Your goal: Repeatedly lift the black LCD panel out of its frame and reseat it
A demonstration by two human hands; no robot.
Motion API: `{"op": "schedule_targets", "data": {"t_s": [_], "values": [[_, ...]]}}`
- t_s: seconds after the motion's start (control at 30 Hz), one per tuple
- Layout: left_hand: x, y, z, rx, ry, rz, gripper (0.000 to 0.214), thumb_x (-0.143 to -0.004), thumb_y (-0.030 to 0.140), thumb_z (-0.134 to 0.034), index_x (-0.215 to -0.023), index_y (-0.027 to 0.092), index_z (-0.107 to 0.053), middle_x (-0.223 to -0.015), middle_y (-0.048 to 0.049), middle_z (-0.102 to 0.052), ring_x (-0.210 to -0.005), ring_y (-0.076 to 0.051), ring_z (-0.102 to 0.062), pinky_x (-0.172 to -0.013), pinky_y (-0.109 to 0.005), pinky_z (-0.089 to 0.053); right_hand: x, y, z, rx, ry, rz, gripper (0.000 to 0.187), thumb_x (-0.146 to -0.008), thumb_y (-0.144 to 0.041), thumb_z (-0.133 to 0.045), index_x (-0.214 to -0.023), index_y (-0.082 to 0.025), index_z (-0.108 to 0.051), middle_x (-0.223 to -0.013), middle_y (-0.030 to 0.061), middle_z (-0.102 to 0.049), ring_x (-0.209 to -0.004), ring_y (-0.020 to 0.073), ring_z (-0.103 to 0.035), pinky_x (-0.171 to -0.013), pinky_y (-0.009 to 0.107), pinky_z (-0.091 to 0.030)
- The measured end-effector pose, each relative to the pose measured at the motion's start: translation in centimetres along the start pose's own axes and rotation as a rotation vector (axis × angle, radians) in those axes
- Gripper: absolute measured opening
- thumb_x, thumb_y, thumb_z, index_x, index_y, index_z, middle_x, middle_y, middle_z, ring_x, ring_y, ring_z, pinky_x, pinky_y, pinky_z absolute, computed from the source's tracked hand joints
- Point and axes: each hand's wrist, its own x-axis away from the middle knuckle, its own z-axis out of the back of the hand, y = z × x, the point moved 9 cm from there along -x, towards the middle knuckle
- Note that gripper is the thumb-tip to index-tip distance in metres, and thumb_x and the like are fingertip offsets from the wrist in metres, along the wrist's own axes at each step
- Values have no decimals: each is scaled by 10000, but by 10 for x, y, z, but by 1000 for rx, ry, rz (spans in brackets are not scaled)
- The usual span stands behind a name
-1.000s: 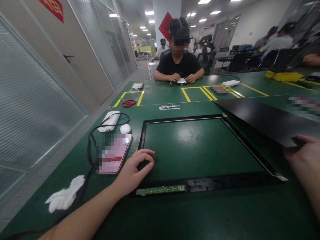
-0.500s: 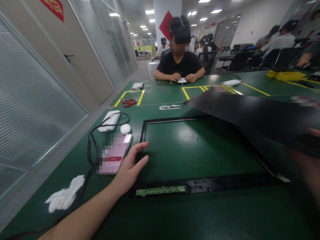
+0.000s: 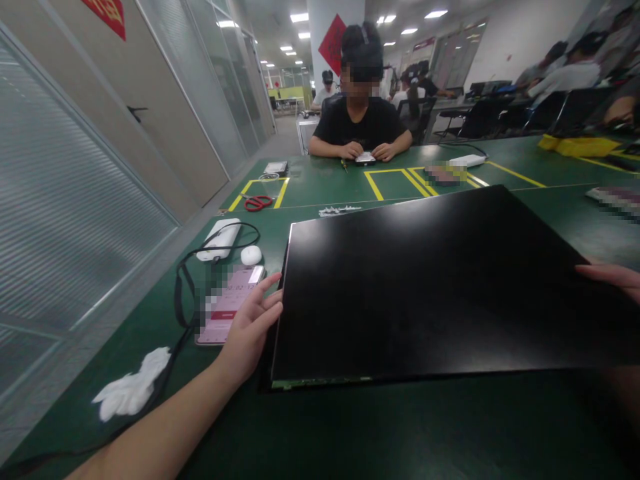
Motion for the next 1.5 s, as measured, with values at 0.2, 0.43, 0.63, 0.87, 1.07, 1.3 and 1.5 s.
{"op": "schedule_targets", "data": {"t_s": [0.2,0.43,0.63,0.87,1.07,1.3,1.5], "values": [[-7,-1,12,28,93,108,961,-596,226,-902,-1458,158,-483,-984,-69,-819,-957,-315,-772,-778,-367,-622,13,6,-46,-184,-144,-395,471,-642,-445,-686,-1101,-375,-761,-1094,51,-788,-1011,368,-734,-849,521,-635],[-4,-1,17,28,150,95,904,-663,189,-835,-1494,188,-478,-1064,-58,-813,-995,-302,-769,-858,-392,-629,15,14,-57,-228,-204,-542,444,-591,-255,-705,-1028,-296,-768,-1036,59,-803,-886,285,-764,-682,344,-624],[-3,0,15,32,185,112,859,-719,157,-760,-1518,200,-449,-1130,-73,-801,-1026,-305,-763,-896,-422,-625,2,8,-41,-160,-72,-373,433,-655,-252,-656,-1080,-279,-734,-938,91,-801,-794,225,-743,-624,281,-585],[-2,0,19,12,244,138,852,-730,165,-735,-1528,186,-438,-1090,-81,-812,-997,-326,-771,-833,-440,-646,3,6,-45,-155,-40,-364,421,-677,-262,-658,-1095,-269,-711,-923,83,-799,-811,187,-724,-606,221,-537],[-4,-1,20,46,211,118,834,-737,151,-752,-1518,177,-460,-1072,-81,-817,-1032,-321,-763,-869,-437,-645,0,8,-43,-140,-17,-318,436,-596,-275,-714,-1030,-236,-736,-853,76,-796,-615,127,-566,-476,188,-420],[-2,-1,12,42,170,142,760,-695,153,-803,-1423,171,-586,-1117,-104,-810,-1044,-326,-761,-864,-422,-648,1,3,-42,-84,-20,-283,446,-552,-358,-756,-970,-200,-745,-781,113,-783,-513,97,-454,-431,201,-352],[-2,-2,11,14,150,137,820,-685,216,-854,-1450,185,-563,-1123,-109,-809,-1065,-333,-753,-873,-425,-643,2,-2,-40,-68,26,-265,405,-518,-369,-749,-879,-187,-753,-740,122,-772,-486,100,-439,-418,229,-327]]}}
